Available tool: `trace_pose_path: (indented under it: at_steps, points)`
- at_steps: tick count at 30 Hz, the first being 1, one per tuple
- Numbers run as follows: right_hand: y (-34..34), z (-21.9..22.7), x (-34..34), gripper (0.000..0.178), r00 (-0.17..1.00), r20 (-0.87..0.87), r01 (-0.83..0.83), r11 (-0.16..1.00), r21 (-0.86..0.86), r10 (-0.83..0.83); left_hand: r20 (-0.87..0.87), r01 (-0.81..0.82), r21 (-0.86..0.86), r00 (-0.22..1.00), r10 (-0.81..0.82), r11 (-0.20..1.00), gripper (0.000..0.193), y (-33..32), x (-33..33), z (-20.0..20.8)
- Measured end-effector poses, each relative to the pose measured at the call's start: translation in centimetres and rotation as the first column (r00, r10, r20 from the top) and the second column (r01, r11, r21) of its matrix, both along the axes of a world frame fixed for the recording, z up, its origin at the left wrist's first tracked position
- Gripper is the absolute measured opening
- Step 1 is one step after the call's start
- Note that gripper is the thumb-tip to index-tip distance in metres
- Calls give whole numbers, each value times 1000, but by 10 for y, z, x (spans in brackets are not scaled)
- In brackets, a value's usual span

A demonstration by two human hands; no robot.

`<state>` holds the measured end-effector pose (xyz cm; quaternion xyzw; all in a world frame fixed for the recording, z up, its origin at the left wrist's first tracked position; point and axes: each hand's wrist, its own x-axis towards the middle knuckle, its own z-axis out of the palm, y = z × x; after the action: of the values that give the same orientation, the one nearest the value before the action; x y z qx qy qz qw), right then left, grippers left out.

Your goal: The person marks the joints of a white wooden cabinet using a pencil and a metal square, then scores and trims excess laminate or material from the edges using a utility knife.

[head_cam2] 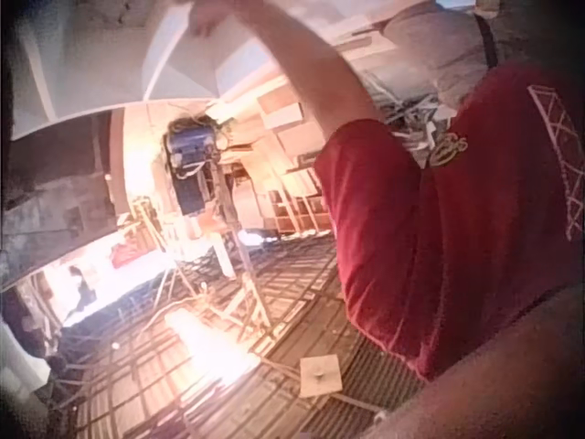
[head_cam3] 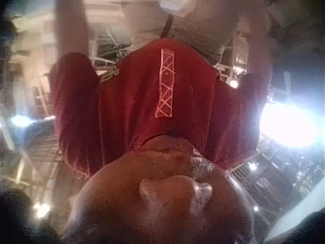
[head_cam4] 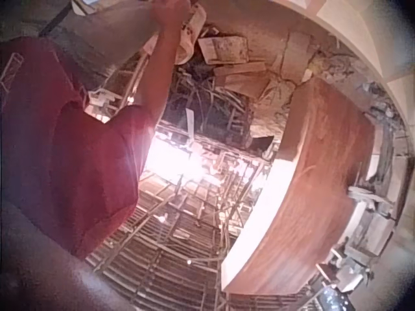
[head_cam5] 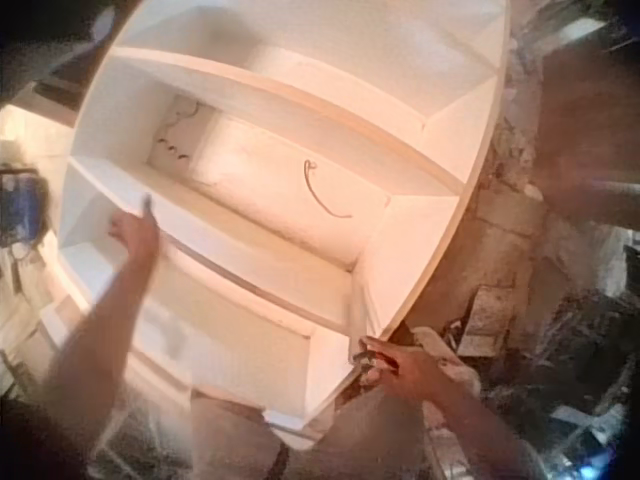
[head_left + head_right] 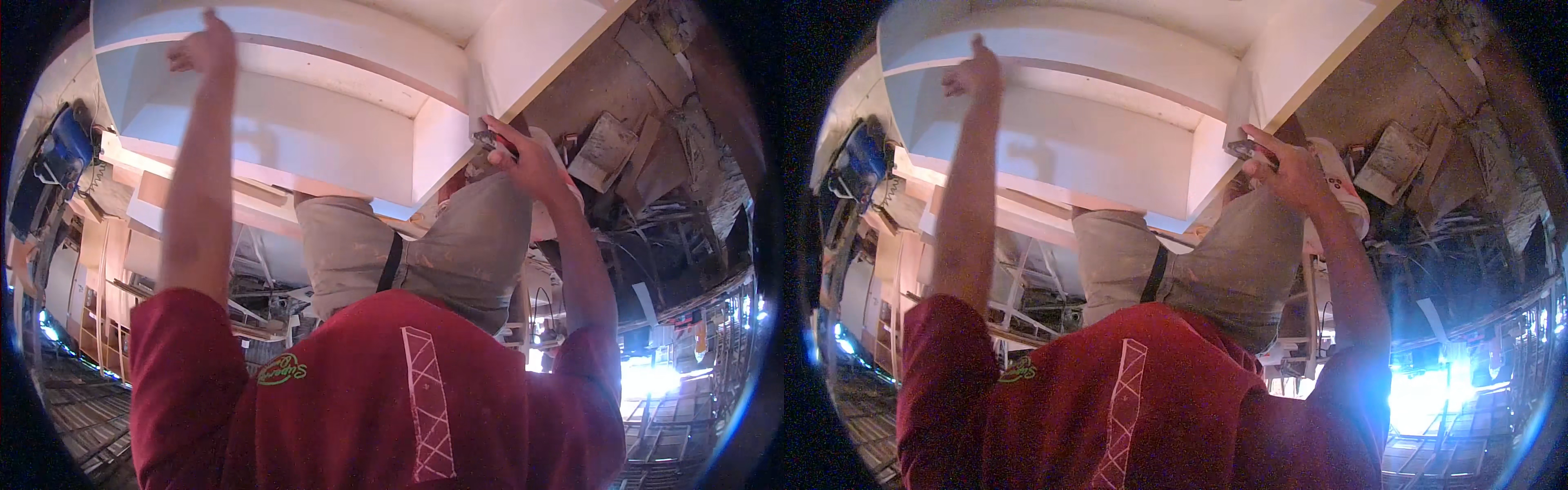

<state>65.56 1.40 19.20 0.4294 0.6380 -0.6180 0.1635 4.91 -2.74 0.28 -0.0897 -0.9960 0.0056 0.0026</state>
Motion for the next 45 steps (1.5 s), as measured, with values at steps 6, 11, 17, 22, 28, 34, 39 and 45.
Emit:
trace_pose_path:
  at_steps: [6, 11, 17, 22, 28, 34, 39, 45]
  points:
    - [12, -9, -4, 58, 991, 127, 1, 955, -298, 39, 356, 287, -450, 926, -125, 846, 94, 4, -100, -76]
    - [14, -31, -52, 61, 992, 116, -15, 974, -228, 42, 337, 405, -589, 910, -243, 699, 85, -1, -71, -88]
    - [15, -39, -69, 63, 991, 115, -40, 980, -197, 64, 318, 429, -664, 903, -288, 613, 74, -1, -62, -71]
    - [18, -34, -49, 65, 989, 123, -55, 972, -230, 85, 314, 449, -716, 891, -327, 535, 65, 10, -47, -59]
    - [35, -65, -200, 60, 992, 55, -110, 989, -98, 116, 356, 493, -785, 854, -378, 374, 56, 25, -11, -37]
    - [10, -40, -146, 57, 992, 122, 0, 988, -155, 19, 235, 390, -733, 914, -331, 558, 58, 10, -13, -46]
    - [25, -52, -243, 58, 998, 63, 28, 991, -129, -20, 96, 161, -215, 985, -143, 963, 69, 32, 12, -37]
    - [37, -57, -325, 62, 995, -94, -42, 989, -142, 29, 24, 120, 556, 987, -160, 823, 75, 21, 11, -20]
